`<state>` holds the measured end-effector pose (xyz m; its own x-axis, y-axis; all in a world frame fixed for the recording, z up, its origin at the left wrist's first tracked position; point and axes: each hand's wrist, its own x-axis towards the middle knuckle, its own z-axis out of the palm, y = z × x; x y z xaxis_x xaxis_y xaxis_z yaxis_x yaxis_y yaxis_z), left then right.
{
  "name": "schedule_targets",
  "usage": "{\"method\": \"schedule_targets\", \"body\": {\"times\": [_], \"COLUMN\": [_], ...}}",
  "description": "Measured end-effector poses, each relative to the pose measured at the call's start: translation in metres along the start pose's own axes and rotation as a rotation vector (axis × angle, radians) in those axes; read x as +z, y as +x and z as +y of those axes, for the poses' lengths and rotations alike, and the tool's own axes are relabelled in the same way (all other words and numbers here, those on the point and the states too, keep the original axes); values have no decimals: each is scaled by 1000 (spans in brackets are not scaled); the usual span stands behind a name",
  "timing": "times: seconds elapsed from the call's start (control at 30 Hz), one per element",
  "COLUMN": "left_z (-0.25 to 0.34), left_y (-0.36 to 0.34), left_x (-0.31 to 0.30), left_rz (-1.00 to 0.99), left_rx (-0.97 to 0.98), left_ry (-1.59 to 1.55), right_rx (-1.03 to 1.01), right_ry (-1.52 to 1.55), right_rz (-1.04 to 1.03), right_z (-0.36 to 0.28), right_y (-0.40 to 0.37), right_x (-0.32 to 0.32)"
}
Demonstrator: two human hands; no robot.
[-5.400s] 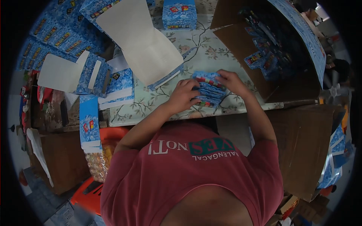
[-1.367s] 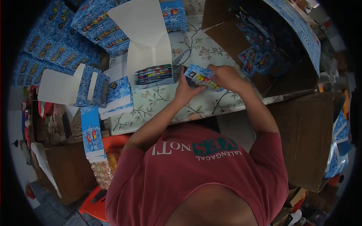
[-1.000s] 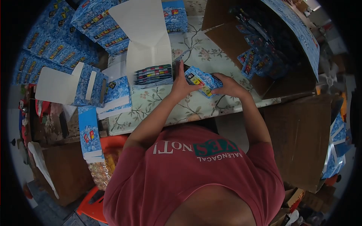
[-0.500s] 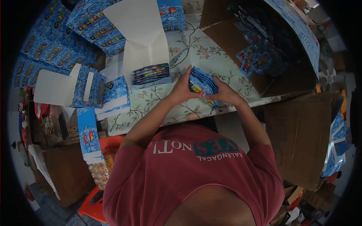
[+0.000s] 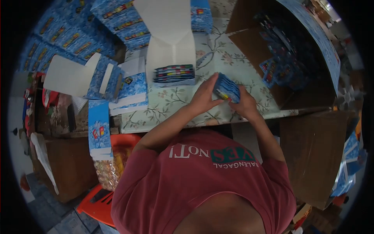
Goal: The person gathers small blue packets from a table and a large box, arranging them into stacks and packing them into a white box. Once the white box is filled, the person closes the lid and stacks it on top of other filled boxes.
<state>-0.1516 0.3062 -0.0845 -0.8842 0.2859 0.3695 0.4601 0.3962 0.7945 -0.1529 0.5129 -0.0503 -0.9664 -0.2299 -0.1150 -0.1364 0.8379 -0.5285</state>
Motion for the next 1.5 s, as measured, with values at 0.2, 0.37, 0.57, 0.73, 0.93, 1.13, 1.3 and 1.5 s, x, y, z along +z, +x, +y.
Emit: {"method": "schedule_targets", "body": {"times": [0.2,0.37,0.57,0.73,0.93,1.13,1.3,1.5], "left_z": [-5,-32,-29,-30,-33,-33,-25,-20], "left_y": [2,-11,-10,-11,-11,-13,-11,-11], "left_x": [-99,-115,-113,-110,-112,-111,-111,-111], "left_rz": [368,288,384,377,368,302,276,261], "left_rx": [26,-83,-37,-80,-1,-37,-85,-146], "left_ry": [488,649,678,665,645,721,693,715], "right_rx": [-258,-389,-531,-427,-456,-602,-55,381], "right_ry": [466,196,-537,-198,-119,135,1055,1786], "right_rz": [191,69,-465,-625,-653,-260,417,579], "right_z": [-85,-168,-166,-178,-191,-154,-18,197], "right_y": [79,161,220,283,271,218,238,332], "right_x": [-39,-7,38,54,94,44,-43,-79]}}
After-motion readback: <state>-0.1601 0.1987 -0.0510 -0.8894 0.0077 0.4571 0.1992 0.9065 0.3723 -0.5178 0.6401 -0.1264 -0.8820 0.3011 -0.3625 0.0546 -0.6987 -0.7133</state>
